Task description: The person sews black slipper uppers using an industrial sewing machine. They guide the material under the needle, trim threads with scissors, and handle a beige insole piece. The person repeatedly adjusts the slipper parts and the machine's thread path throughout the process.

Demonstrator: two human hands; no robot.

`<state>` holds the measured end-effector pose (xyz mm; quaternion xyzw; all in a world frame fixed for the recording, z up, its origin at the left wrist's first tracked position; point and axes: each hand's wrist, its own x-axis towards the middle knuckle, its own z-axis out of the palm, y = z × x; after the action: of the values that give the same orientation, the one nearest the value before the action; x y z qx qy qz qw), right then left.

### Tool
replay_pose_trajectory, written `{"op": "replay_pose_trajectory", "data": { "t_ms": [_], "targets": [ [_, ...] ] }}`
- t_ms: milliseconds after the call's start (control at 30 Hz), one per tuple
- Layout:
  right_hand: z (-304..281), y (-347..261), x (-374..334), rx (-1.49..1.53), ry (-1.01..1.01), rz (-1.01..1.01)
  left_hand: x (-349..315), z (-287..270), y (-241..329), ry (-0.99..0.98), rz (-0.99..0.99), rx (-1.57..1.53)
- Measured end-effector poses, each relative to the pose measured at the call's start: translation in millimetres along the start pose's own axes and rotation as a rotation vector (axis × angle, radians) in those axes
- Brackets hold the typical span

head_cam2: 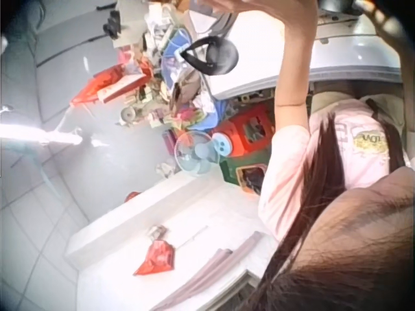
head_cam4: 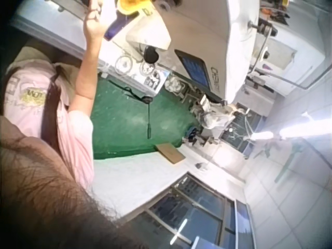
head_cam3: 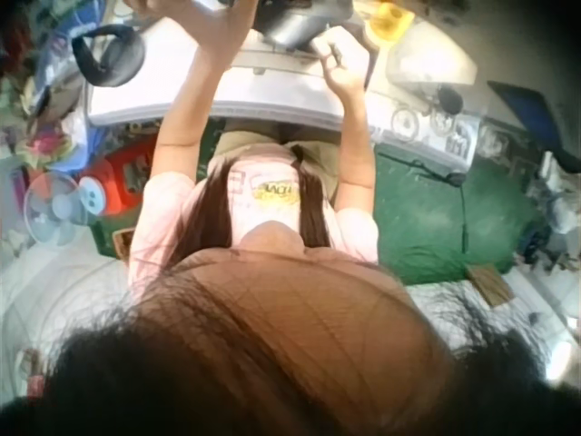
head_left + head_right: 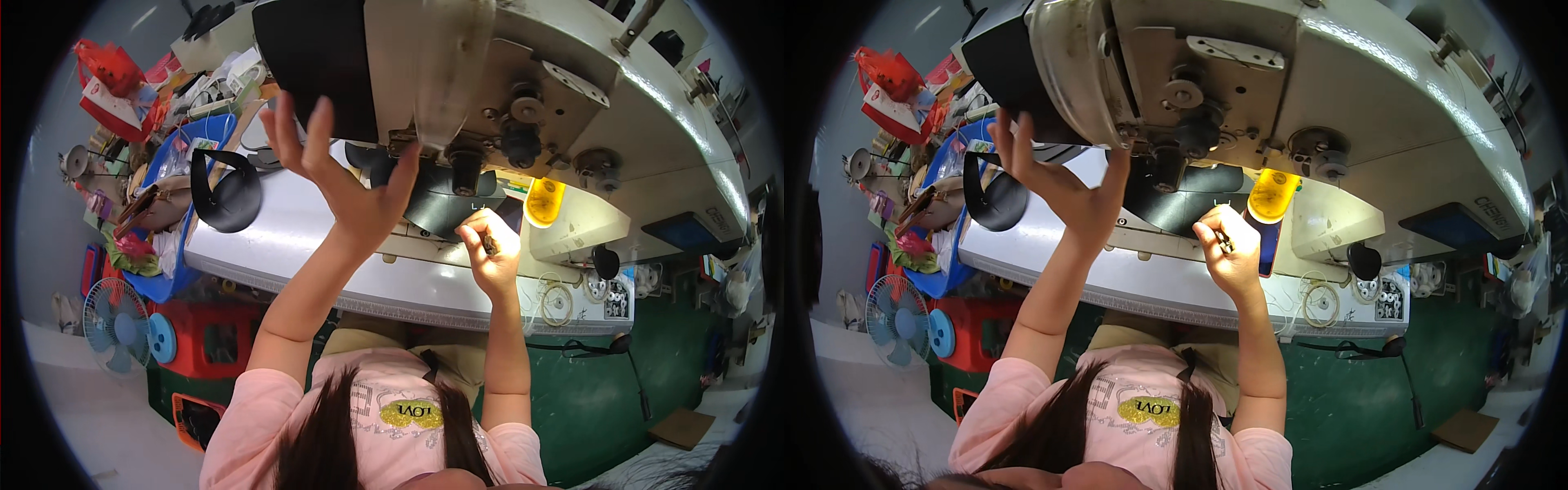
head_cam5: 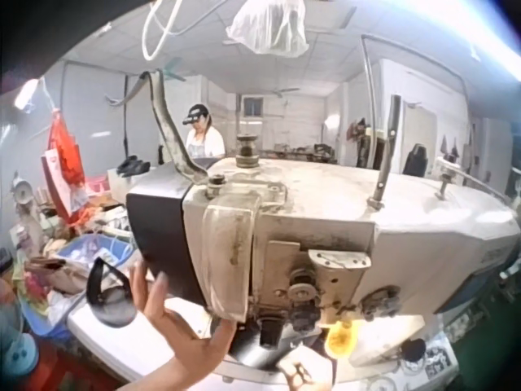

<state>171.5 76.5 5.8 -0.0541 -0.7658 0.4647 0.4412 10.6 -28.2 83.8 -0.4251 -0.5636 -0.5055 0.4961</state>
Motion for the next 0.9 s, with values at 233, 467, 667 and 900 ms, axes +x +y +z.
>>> {"op": "replay_pose_trajectory", "data": {
  "t_ms": [233,467,667,900],
  "targets": [
    [-1,0,-1,-0.022,-0.009,0.008,11,-11,-6,-0.106,-0.279,-0.266],
    [-6,-4,2,-0.08,0.027,-0.008,29,-19,1,-0.209,-0.386,-0.298],
    [-8,-7,7,0.048,0.232,0.102,12,-8,1,-0.04,-0.161,-0.037],
    [-12,-2,3,-0.036,0.125,0.067,-36,-13,18,-0.202,-0.151,-0.224]
  ]
}}
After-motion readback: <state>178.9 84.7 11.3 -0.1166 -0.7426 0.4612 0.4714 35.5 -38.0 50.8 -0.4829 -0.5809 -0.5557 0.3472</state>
